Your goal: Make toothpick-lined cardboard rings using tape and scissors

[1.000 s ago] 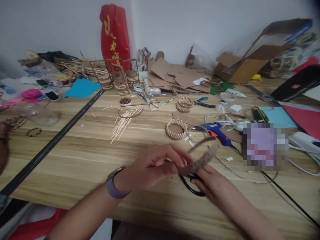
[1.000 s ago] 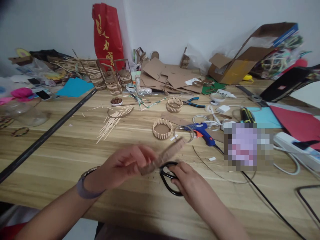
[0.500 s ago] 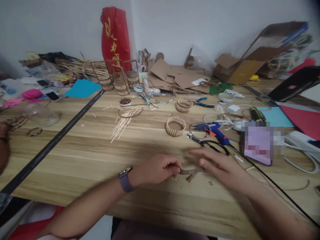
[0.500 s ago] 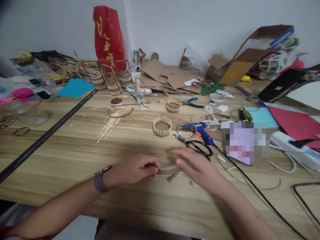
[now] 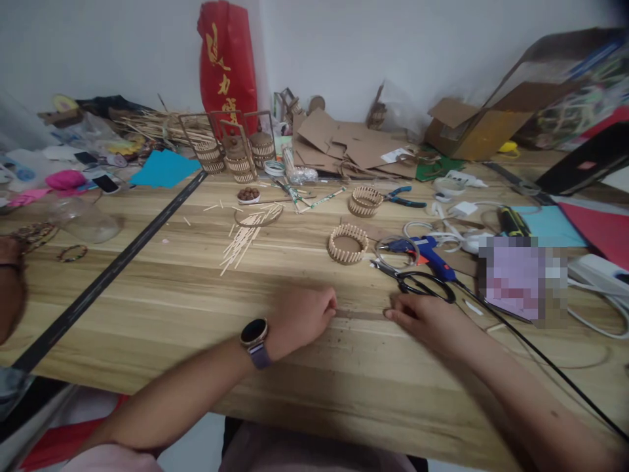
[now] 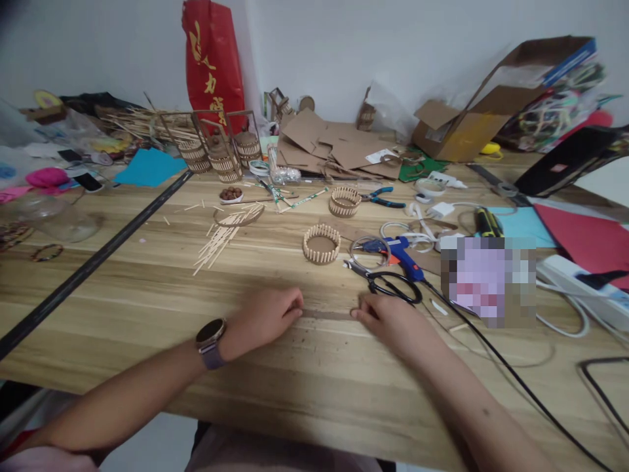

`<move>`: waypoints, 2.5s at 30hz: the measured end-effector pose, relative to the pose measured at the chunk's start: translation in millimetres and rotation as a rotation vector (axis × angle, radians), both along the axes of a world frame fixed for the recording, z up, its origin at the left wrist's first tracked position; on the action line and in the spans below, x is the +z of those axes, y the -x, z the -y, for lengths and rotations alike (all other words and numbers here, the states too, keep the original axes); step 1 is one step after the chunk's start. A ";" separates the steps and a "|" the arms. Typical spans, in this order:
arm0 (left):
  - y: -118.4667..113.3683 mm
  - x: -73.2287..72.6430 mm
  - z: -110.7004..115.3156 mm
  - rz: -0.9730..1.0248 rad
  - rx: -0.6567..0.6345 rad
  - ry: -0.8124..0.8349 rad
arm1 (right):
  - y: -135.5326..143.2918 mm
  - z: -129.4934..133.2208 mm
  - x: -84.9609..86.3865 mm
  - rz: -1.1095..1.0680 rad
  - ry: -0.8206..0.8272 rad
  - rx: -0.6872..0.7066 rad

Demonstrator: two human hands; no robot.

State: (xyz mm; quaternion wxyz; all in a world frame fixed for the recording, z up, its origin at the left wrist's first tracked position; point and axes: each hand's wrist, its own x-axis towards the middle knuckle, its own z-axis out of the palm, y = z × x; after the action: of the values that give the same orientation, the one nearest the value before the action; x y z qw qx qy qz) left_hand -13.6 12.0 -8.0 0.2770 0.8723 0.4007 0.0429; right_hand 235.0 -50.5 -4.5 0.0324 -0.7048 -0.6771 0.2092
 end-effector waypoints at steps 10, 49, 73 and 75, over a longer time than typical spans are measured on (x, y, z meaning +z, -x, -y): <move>-5.5 1.1 15.3 -0.088 -0.376 -0.392 | 4.1 2.2 -0.9 0.074 0.003 -0.026; -14.5 -4.6 41.5 -0.253 -0.417 -0.604 | -15.6 -75.1 1.8 0.363 -0.317 -0.171; -13.7 -17.5 42.0 0.011 0.023 -0.612 | 36.5 -14.6 -8.3 0.091 -1.014 0.506; -15.0 -14.5 41.8 -0.017 0.058 -0.593 | 39.4 -14.7 -7.7 0.096 -1.028 0.554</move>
State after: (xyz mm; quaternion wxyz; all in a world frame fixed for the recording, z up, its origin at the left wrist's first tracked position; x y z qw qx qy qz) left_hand 1.4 -29.9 -22.5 0.0053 0.9036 0.3979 0.1587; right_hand 195.6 -35.8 -12.2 0.2834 -0.4039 -0.8515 -0.1776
